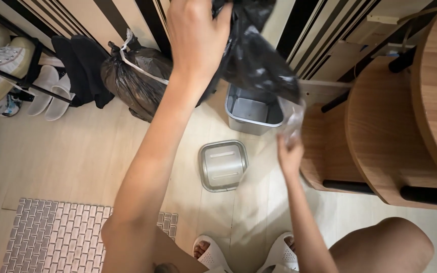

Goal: The person opens a cabinet, retrieves a black plastic trash bag, and walks to a small trash bin. They unfold the bag, line the bin with it, and then place the bin lid back on top.

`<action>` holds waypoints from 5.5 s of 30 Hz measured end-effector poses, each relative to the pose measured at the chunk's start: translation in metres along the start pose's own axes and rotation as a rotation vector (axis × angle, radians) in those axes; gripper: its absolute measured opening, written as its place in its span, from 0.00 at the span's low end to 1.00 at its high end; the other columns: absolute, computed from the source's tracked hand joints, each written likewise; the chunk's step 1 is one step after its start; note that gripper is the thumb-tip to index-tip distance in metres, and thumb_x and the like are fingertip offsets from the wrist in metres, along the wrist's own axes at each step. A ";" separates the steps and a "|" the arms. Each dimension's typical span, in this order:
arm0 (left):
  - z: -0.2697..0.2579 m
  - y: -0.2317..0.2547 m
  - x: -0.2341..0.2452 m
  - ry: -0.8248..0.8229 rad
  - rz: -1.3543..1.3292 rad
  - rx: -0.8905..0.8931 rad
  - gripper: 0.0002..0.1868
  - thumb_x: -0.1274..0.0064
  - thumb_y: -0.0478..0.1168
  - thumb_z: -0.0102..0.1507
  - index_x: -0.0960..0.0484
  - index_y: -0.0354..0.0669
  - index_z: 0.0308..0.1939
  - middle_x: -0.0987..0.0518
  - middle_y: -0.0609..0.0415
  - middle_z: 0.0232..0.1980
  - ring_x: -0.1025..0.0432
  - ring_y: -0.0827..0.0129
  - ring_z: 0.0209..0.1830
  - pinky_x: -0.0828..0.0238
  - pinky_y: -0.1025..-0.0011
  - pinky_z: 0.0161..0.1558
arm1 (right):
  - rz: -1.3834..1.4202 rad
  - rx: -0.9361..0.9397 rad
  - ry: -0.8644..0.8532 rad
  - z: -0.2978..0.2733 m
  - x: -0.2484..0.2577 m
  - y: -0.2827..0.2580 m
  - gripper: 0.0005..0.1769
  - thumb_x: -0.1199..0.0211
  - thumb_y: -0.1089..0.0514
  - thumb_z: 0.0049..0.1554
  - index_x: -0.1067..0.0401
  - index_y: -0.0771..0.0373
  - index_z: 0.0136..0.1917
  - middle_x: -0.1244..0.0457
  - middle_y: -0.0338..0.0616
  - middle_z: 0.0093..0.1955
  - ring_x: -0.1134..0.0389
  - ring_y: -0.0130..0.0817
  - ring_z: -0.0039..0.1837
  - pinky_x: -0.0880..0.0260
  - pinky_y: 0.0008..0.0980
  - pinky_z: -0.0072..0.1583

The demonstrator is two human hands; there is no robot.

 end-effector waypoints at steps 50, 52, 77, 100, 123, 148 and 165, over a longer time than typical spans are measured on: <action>-0.077 0.044 -0.074 -0.465 -0.424 0.055 0.23 0.44 0.24 0.53 0.17 0.44 0.51 0.26 0.41 0.64 0.22 0.51 0.51 0.22 0.64 0.50 | 0.307 -0.308 0.184 -0.003 -0.040 0.072 0.15 0.37 0.60 0.56 0.23 0.71 0.54 0.29 0.47 0.50 0.30 0.32 0.53 0.33 0.27 0.57; -0.091 0.028 -0.082 -0.325 -0.619 0.275 0.22 0.49 0.21 0.54 0.17 0.38 0.50 0.19 0.45 0.54 0.20 0.55 0.56 0.26 0.66 0.60 | 0.594 -0.269 0.143 0.006 -0.009 0.025 0.16 0.41 0.55 0.59 0.24 0.70 0.53 0.28 0.48 0.48 0.27 0.34 0.51 0.27 0.31 0.58; -0.213 -0.012 -0.054 -0.432 -0.856 0.865 0.14 0.42 0.32 0.63 0.17 0.32 0.53 0.15 0.49 0.49 0.24 0.66 0.48 0.28 0.74 0.52 | -0.560 -0.290 -0.461 0.047 0.039 -0.150 0.41 0.29 0.45 0.51 0.38 0.65 0.70 0.30 0.62 0.42 0.27 0.56 0.47 0.27 0.48 0.51; -0.300 -0.092 -0.131 -0.881 -0.437 0.633 0.32 0.41 0.48 0.61 0.26 0.39 0.66 0.22 0.37 0.65 0.28 0.52 0.68 0.33 0.61 0.67 | -0.487 -0.024 -0.410 0.075 0.029 -0.113 0.14 0.35 0.63 0.46 0.25 0.76 0.44 0.33 0.70 0.44 0.29 0.64 0.52 0.29 0.50 0.53; -0.190 -0.070 -0.057 -0.782 0.212 0.496 0.16 0.55 0.26 0.60 0.20 0.45 0.49 0.22 0.41 0.55 0.23 0.44 0.49 0.27 0.51 0.49 | -0.261 -0.409 -0.652 0.097 0.022 -0.139 0.39 0.30 0.60 0.52 0.49 0.68 0.68 0.32 0.59 0.49 0.28 0.47 0.47 0.24 0.45 0.50; -0.197 -0.047 -0.018 -0.750 0.238 0.653 0.50 0.46 0.24 0.53 0.50 0.34 0.78 0.46 0.29 0.77 0.21 0.41 0.36 0.20 0.56 0.36 | -0.508 0.149 -0.282 0.072 0.050 -0.153 0.25 0.44 0.76 0.51 0.24 0.58 0.58 0.34 0.55 0.59 0.32 0.53 0.62 0.30 0.45 0.63; -0.212 -0.027 -0.014 -0.651 0.174 0.565 0.54 0.46 0.23 0.51 0.51 0.43 0.80 0.47 0.37 0.81 0.22 0.40 0.38 0.23 0.54 0.36 | -0.974 0.372 -1.370 0.120 -0.216 0.005 0.29 0.38 0.63 0.53 0.37 0.77 0.65 0.33 0.66 0.58 0.30 0.55 0.61 0.29 0.45 0.61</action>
Point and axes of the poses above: each hand's wrist, its own z-axis towards the middle knuckle, its own x-axis out of the back of the hand, y = z × x, the point moved 3 cm from there along z, towards the middle knuckle
